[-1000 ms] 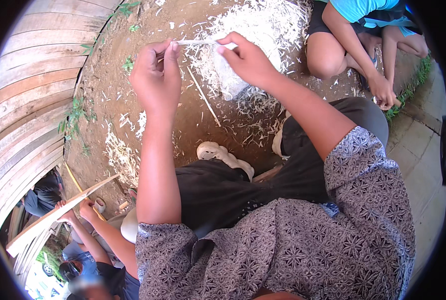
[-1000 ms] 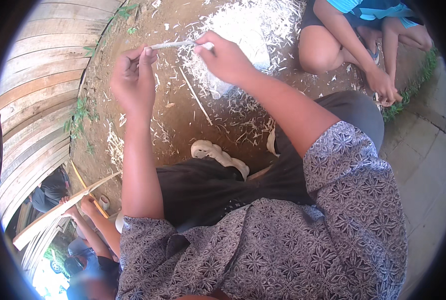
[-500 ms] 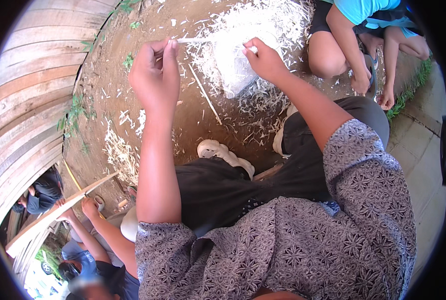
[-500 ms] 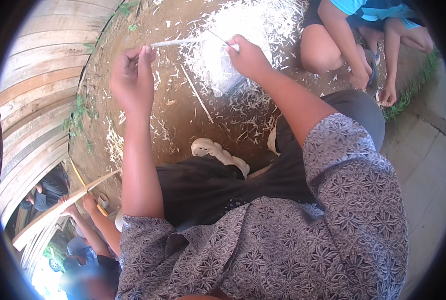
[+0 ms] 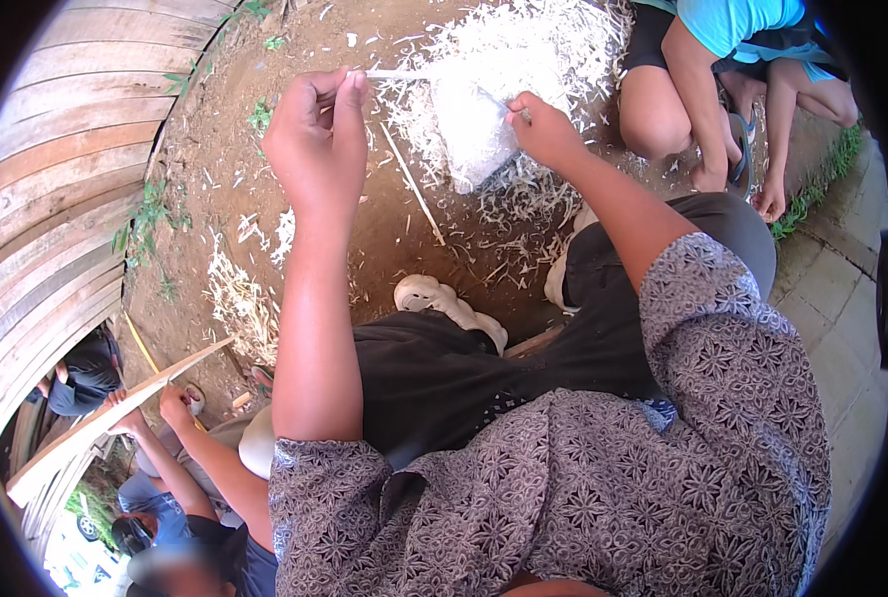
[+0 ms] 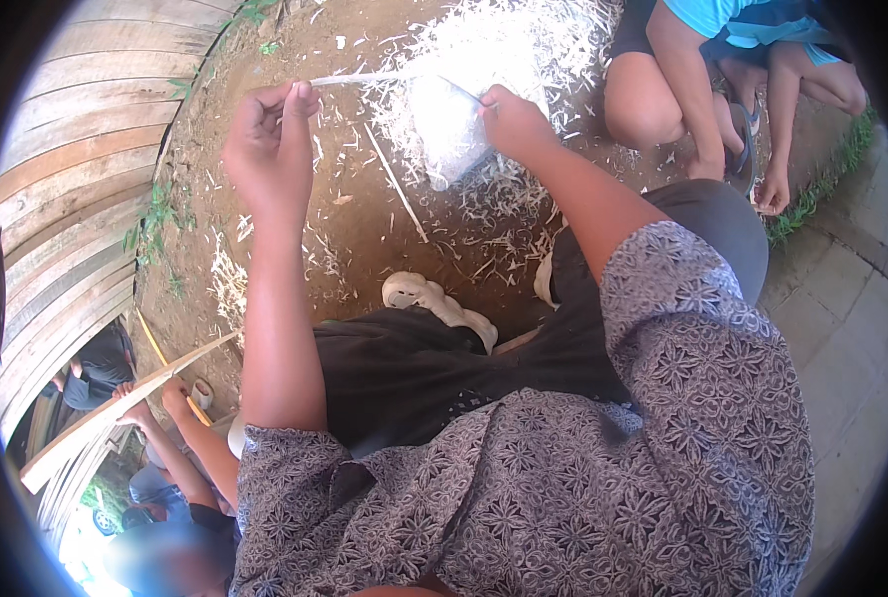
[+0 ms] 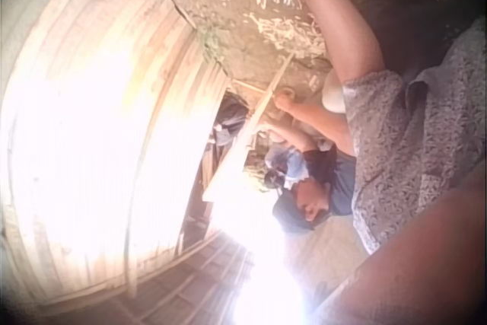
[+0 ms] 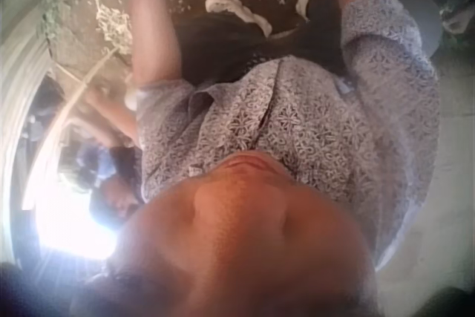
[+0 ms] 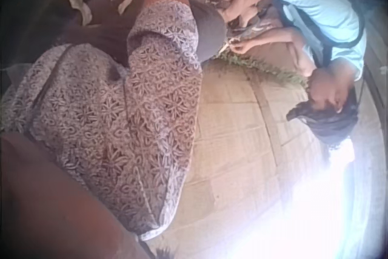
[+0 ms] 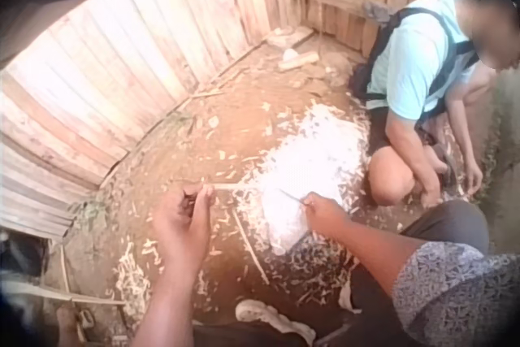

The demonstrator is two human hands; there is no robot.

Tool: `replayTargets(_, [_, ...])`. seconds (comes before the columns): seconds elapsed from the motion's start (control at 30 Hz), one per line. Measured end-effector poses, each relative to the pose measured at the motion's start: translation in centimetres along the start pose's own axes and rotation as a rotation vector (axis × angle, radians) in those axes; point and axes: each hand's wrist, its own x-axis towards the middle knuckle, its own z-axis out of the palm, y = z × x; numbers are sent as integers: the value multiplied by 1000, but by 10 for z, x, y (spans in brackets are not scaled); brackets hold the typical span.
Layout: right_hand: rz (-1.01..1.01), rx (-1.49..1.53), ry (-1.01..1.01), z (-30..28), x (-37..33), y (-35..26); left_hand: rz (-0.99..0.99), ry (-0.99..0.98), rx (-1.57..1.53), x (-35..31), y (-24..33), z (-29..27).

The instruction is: The person sits on the ground and uses a knife to shave thin strips from a piece of wood, creating a pile of wood shavings. The person holds the wood in one hand and the knife in the other, repeatedly scraping the surface.

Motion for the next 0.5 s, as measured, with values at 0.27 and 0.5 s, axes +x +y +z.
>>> replayTargets(0.27, [-133, 426, -150, -15, -12, -114, 39, -14, 23, 1, -2, 3])
replayTargets(0.5, [-110, 103, -61, -4, -7, -45, -58, 30, -25, 5, -3, -2])
